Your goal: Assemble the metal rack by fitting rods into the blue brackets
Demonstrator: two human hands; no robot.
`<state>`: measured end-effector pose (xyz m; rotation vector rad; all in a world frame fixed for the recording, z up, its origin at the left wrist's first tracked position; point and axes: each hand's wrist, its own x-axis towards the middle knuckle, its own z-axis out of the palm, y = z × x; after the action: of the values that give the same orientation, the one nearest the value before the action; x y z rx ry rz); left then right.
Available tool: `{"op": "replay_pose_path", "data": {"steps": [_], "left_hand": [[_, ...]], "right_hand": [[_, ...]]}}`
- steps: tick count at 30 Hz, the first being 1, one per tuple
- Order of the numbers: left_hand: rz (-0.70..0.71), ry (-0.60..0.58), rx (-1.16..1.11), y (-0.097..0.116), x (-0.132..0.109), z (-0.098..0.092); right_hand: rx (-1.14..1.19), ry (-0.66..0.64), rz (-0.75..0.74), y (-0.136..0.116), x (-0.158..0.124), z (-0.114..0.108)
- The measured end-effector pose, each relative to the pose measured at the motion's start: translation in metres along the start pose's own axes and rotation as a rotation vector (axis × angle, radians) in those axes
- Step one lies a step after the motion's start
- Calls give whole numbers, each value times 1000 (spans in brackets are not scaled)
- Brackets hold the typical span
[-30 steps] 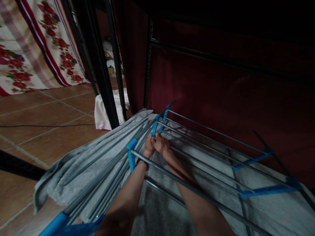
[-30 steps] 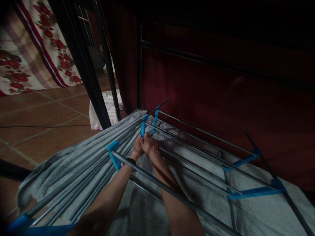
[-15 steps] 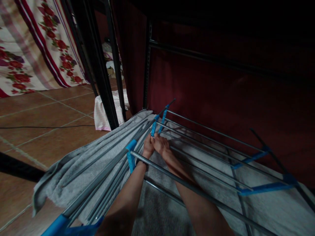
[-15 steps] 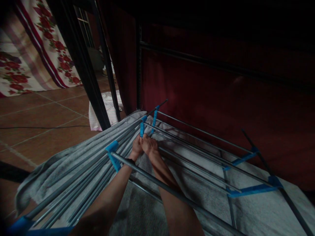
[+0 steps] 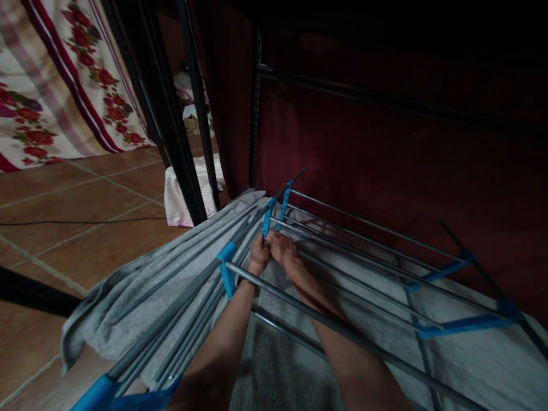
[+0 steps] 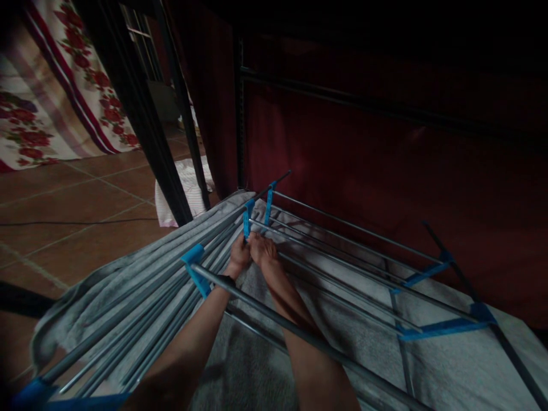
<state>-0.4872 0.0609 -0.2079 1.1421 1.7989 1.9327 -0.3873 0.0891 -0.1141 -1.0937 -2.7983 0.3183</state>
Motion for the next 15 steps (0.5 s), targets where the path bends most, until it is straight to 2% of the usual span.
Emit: {"op": "replay_pose_path", "data": {"steps": [15], "left_hand": [[-4, -19, 15, -9, 4, -1]], "right_hand": [[25, -31, -34, 6, -2, -6]]}}
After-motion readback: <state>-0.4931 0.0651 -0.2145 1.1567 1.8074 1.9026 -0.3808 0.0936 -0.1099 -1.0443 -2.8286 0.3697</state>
